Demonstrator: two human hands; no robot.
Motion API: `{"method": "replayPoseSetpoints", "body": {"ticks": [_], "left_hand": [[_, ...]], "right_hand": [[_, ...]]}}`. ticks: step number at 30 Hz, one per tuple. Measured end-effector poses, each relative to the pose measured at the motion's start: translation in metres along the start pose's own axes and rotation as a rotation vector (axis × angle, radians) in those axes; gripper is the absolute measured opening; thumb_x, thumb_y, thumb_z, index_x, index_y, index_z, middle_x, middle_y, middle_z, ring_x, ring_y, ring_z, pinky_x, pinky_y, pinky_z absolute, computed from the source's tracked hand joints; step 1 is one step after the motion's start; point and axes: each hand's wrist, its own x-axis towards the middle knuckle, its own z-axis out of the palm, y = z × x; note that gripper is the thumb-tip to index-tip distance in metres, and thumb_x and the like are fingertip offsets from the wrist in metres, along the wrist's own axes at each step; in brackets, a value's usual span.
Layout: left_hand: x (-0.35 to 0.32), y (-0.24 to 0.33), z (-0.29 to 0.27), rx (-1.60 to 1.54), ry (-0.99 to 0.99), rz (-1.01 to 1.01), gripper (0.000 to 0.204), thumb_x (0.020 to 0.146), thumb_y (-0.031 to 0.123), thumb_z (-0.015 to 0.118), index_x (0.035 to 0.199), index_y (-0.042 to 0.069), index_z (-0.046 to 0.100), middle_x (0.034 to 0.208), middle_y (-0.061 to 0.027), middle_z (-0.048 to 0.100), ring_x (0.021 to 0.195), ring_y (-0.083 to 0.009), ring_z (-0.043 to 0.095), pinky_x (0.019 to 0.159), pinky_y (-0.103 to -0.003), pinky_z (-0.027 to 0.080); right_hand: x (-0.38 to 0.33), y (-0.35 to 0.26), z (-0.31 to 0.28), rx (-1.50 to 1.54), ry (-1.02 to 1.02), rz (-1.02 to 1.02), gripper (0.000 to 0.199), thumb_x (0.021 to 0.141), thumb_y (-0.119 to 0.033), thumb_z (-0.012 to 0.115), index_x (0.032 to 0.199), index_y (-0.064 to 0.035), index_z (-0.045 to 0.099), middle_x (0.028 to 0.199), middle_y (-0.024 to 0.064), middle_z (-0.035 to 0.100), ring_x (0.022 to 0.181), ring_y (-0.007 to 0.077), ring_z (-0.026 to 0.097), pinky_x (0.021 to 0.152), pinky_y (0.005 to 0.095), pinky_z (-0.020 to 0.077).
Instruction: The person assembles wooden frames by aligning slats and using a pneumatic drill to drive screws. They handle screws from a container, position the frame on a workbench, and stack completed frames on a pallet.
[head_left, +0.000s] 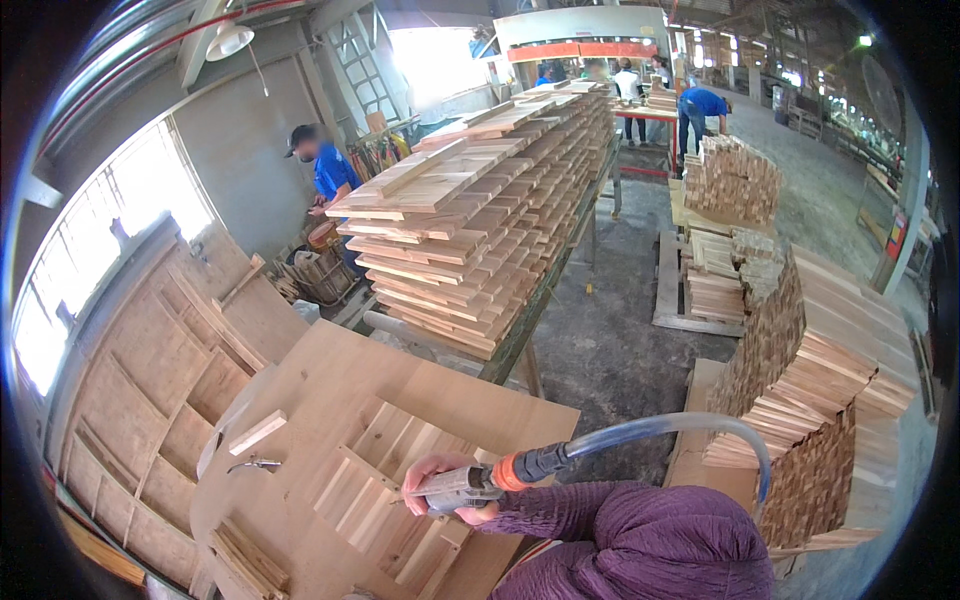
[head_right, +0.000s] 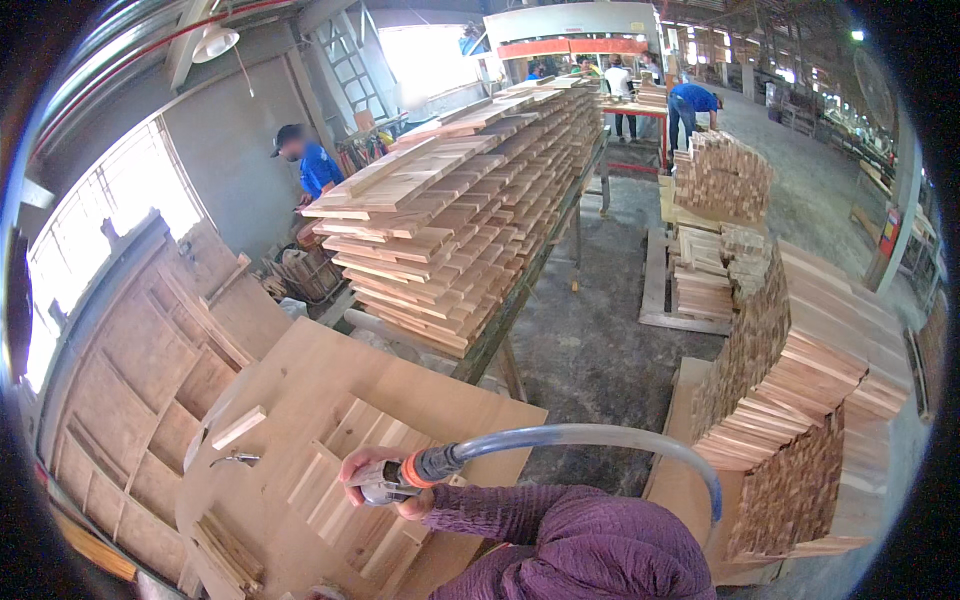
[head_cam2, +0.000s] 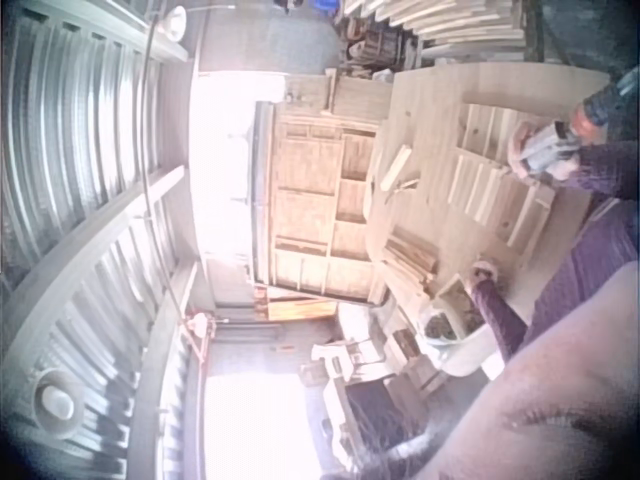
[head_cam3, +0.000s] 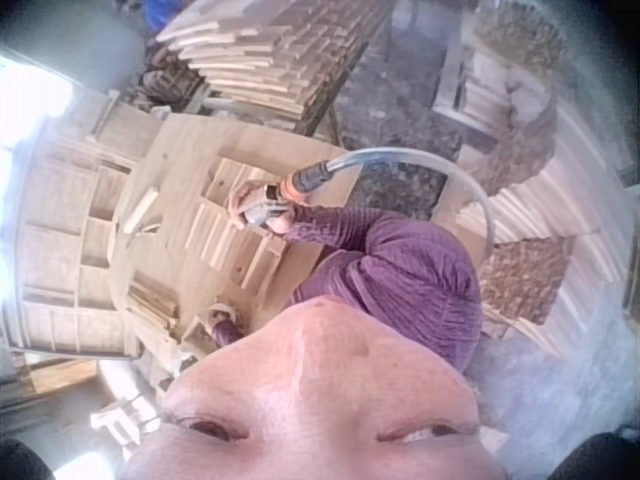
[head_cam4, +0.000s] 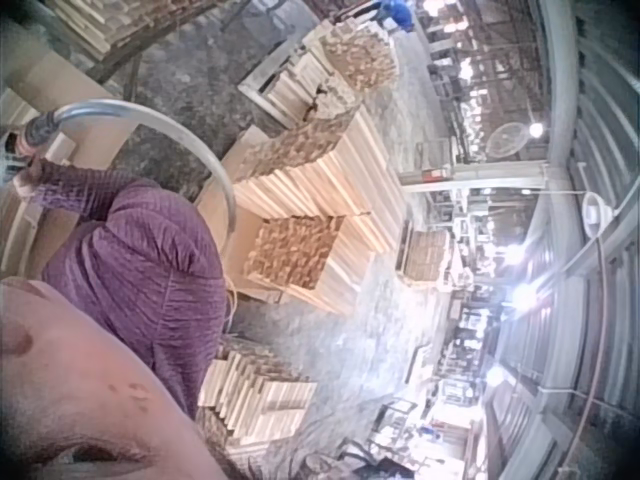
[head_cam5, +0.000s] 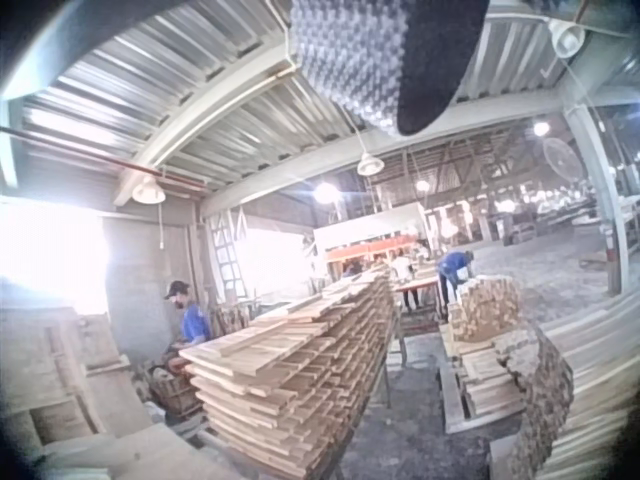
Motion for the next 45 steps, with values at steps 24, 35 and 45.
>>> {"method": "replayPoseSetpoints", "body": {"ticks": [24,35,45], "left_hand": [[-0.015,-0.015,0.015,-0.339,0.122,0.101,0.025,0.077,0.012,0.060,0.100,0.001,0.061,0.093,-0.0111,0.063,0.083,-0.0211,0.059,0.076,-0.030,0.048],[-0.021,0.005,0.003,-1.293,0.086,0.194,0.016,0.080,0.007,0.057,0.093,-0.004,0.058,0.070,-0.0085,0.059,0.061,-0.0147,0.057,0.054,-0.026,0.048],[-0.047,0.138,-0.005,-1.800,-0.263,-0.034,0.020,0.080,0.002,0.057,0.097,-0.007,0.054,0.089,-0.0147,0.060,0.078,-0.0229,0.062,0.070,-0.031,0.054]], "right_hand": [[-0.001,0.007,0.004,0.005,0.039,0.082,0.093,0.048,-0.068,0.070,0.102,0.0040,0.048,0.076,0.0074,0.053,0.069,0.0167,0.052,0.060,0.0295,0.0413],[0.004,0.025,0.010,-0.008,-0.019,0.052,0.094,0.048,-0.076,0.063,0.099,0.0022,0.050,0.073,0.0104,0.055,0.069,0.0207,0.053,0.061,0.0315,0.0431],[0.018,0.034,0.029,-0.131,-0.136,-0.097,0.095,0.050,-0.086,0.046,0.093,-0.0016,0.044,0.064,0.0071,0.053,0.056,0.0193,0.051,0.056,0.0341,0.0421]]}}
